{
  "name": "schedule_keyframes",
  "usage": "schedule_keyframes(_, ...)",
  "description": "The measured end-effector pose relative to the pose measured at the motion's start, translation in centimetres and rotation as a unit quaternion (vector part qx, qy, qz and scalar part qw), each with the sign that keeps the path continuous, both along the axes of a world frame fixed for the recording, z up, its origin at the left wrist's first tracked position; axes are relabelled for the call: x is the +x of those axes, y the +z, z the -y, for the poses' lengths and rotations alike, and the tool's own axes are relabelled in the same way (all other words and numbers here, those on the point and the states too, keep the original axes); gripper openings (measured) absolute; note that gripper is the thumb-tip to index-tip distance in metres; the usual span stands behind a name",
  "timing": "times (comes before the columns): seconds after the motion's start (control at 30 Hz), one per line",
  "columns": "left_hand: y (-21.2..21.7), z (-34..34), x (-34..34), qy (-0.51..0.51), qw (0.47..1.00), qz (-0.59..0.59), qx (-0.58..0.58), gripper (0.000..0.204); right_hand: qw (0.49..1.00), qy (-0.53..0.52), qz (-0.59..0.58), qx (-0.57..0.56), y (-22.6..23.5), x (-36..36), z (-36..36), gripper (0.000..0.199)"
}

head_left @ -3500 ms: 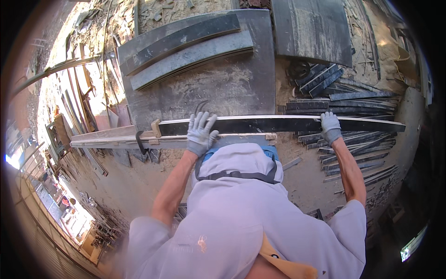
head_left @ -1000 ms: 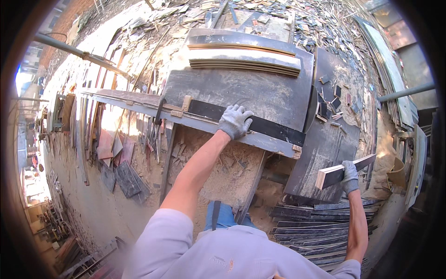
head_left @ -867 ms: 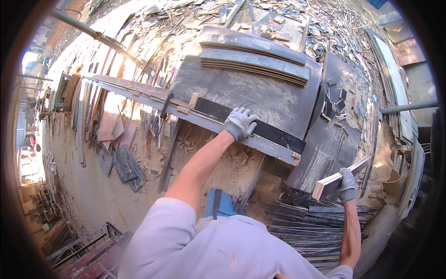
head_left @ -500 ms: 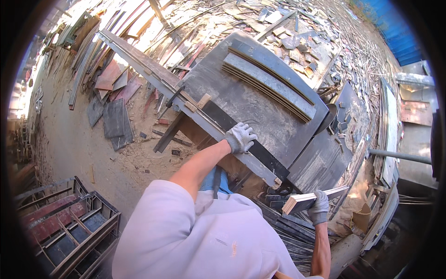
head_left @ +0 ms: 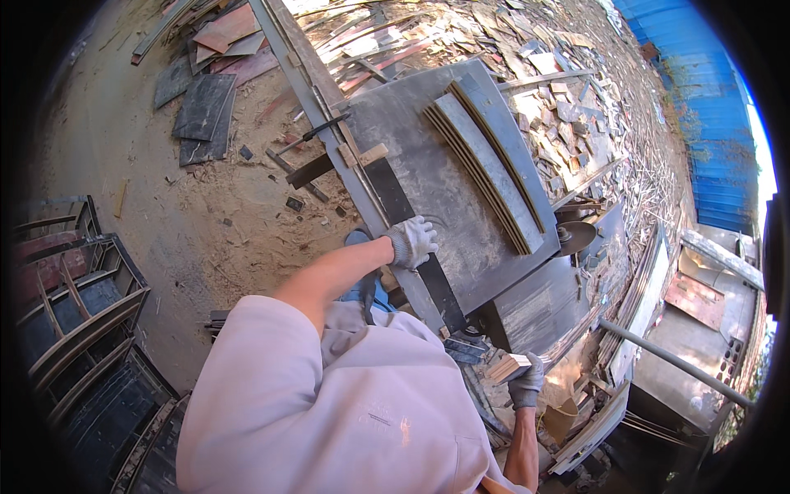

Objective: The person picks up metal rods from a pile on the ground, places them on a workbench, and arranges them into a stack. The person repeats this process multiple times, handling the rods by hand.

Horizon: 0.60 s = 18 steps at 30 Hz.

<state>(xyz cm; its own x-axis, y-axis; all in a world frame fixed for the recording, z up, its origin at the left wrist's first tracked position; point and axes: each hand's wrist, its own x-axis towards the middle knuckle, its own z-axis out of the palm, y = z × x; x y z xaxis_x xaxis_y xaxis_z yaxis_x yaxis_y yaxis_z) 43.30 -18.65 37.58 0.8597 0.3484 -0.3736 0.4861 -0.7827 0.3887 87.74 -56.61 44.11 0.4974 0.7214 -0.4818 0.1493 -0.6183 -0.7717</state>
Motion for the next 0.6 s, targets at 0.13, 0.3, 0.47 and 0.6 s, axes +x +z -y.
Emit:
schedule_keyframes(0.13, 2.1, -0.8, 1.3, -0.006, 0.997, -0.064, -0.039, 0.037, 0.981, -0.122, -0.145, -0.038, 2.3, 1.2, -3.7, 0.017)
schedule_keyframes(0.3, 4.2, -2.5, 3.3, -0.055, 0.987, -0.132, -0.072, 0.056, 0.896, -0.242, -0.362, -0.082, 3.5, 3.2, -6.1, 0.034)
schedule_keyframes(0.47, 2.1, -3.3, 5.0, -0.067, 0.974, -0.170, -0.137, 0.064, 0.981, -0.059, -0.169, -0.076, 0.9, 5.6, -5.8, 0.052)
schedule_keyframes(0.6, -0.9, -3.4, 6.6, -0.081, 0.948, -0.223, -0.210, 0.069, 0.976, -0.100, -0.168, -0.094, 1.0, 5.5, -6.3, 0.046)
